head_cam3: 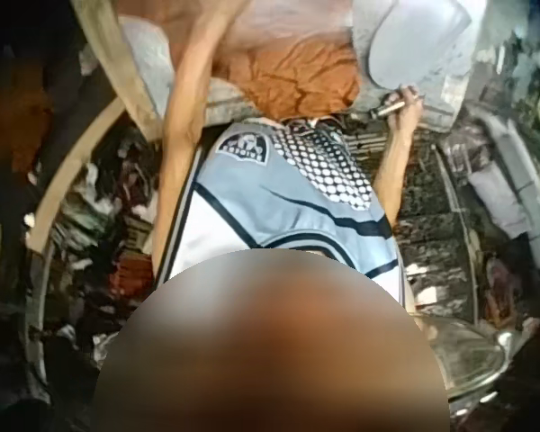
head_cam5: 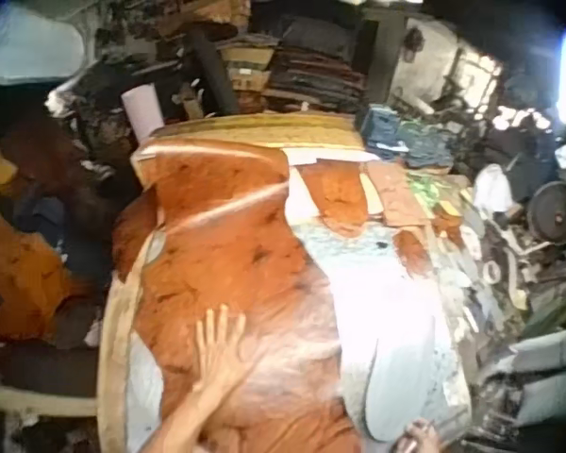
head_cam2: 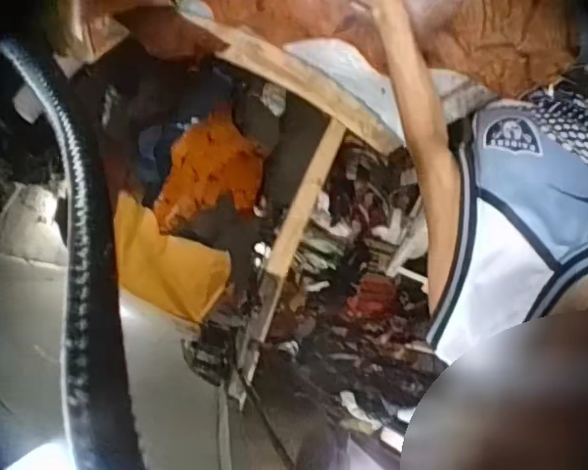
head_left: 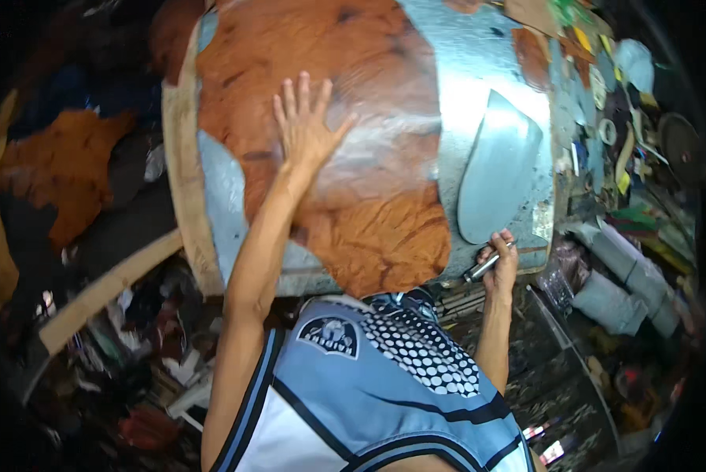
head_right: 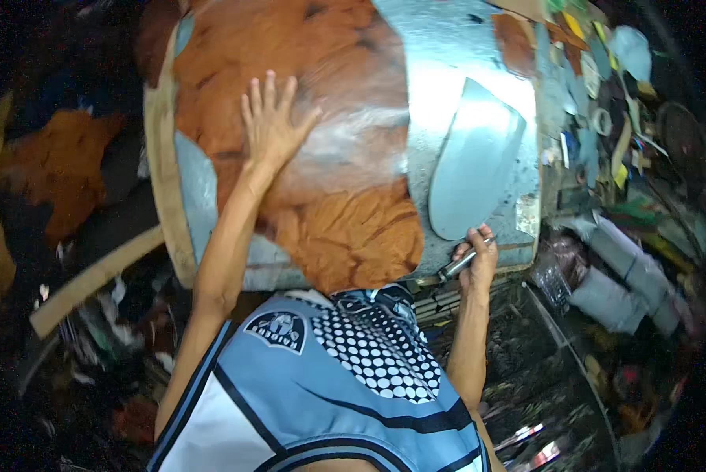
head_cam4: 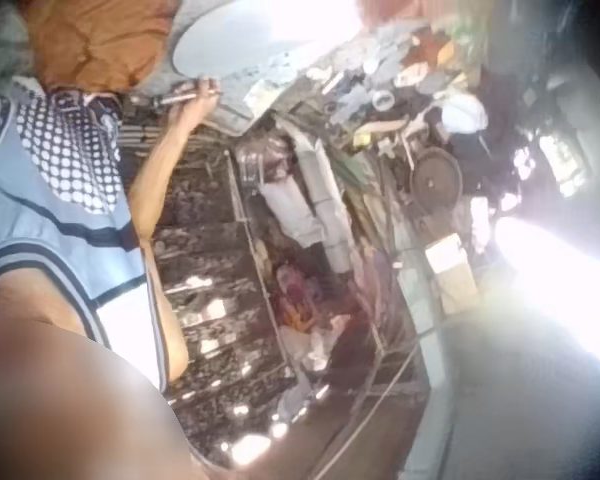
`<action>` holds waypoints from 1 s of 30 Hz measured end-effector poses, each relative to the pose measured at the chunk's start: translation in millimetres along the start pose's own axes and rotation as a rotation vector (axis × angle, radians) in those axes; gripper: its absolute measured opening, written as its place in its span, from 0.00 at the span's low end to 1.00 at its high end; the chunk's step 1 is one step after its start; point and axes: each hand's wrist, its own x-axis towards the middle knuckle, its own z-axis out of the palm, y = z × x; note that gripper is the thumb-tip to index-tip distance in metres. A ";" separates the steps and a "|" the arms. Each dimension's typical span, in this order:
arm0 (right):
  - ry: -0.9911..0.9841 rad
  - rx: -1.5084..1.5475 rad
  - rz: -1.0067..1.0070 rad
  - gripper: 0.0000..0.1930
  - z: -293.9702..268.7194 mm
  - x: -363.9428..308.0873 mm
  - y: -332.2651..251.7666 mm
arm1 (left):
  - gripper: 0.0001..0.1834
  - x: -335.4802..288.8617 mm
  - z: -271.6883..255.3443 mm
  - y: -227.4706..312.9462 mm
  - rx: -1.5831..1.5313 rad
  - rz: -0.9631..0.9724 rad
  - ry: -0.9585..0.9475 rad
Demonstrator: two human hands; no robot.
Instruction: Cutting out specific shapes from a leather hide using a metal template and a hand knife.
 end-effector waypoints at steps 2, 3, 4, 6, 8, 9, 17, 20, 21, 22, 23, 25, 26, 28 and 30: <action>0.002 0.010 0.003 0.15 -2.5 -2.2 -1.2 | 0.42 -18.1 -18.7 -44.6 0.101 -0.095 0.073; 0.005 0.003 0.006 0.16 -0.6 -3.3 -3.0 | 0.42 -34.9 -28.1 -63.0 0.127 -0.119 0.070; -0.001 0.000 -0.003 0.14 1.2 -7.4 -5.0 | 0.42 -53.0 -32.7 -75.4 0.136 -0.155 0.062; -0.055 -0.006 -0.013 0.13 -7.7 5.0 -0.7 | 0.45 -86.8 -38.4 -87.3 0.145 -0.187 0.018; -0.064 -0.023 -0.009 0.13 -12.0 10.7 1.5 | 0.47 -119.8 -49.0 -74.9 0.136 -0.189 -0.043; -0.066 -0.025 -0.013 0.13 -15.0 13.2 2.3 | 0.48 -135.1 -53.1 -66.7 0.124 -0.180 -0.102; -0.098 -0.024 -0.023 0.13 -17.1 18.6 4.4 | 0.58 -194.7 -60.0 -28.4 -0.045 -0.233 -0.156; -0.118 0.003 -0.009 0.11 -12.9 16.4 -0.2 | 0.58 -196.8 -64.7 -28.3 -0.078 -0.210 -0.141; -0.138 0.042 -0.007 0.10 -14.4 15.2 -0.7 | 0.58 -200.0 -64.8 -29.2 -0.090 -0.204 -0.140; -0.168 0.051 -0.039 0.11 -14.5 13.7 -0.2 | 0.58 -202.6 -64.6 -31.7 -0.081 -0.191 -0.148; -0.164 0.051 -0.048 0.11 -15.7 11.7 -1.7 | 0.57 -204.9 -64.6 -33.0 -0.070 -0.178 -0.156; -0.183 0.026 -0.099 0.12 -14.2 4.8 -3.7 | 0.57 -207.9 -63.5 -32.6 -0.080 -0.180 -0.155; -0.179 0.028 -0.105 0.12 -11.2 -0.3 -3.2 | 0.56 -209.6 -61.3 -32.3 -0.075 -0.179 -0.136; -0.213 0.104 -0.141 0.12 -2.6 -11.7 1.0 | 0.55 -211.7 -59.7 -31.2 -0.074 -0.173 -0.115; -0.213 0.100 -0.153 0.13 3.8 -19.0 8.8 | 0.53 -212.5 -59.5 -29.7 -0.071 -0.167 -0.101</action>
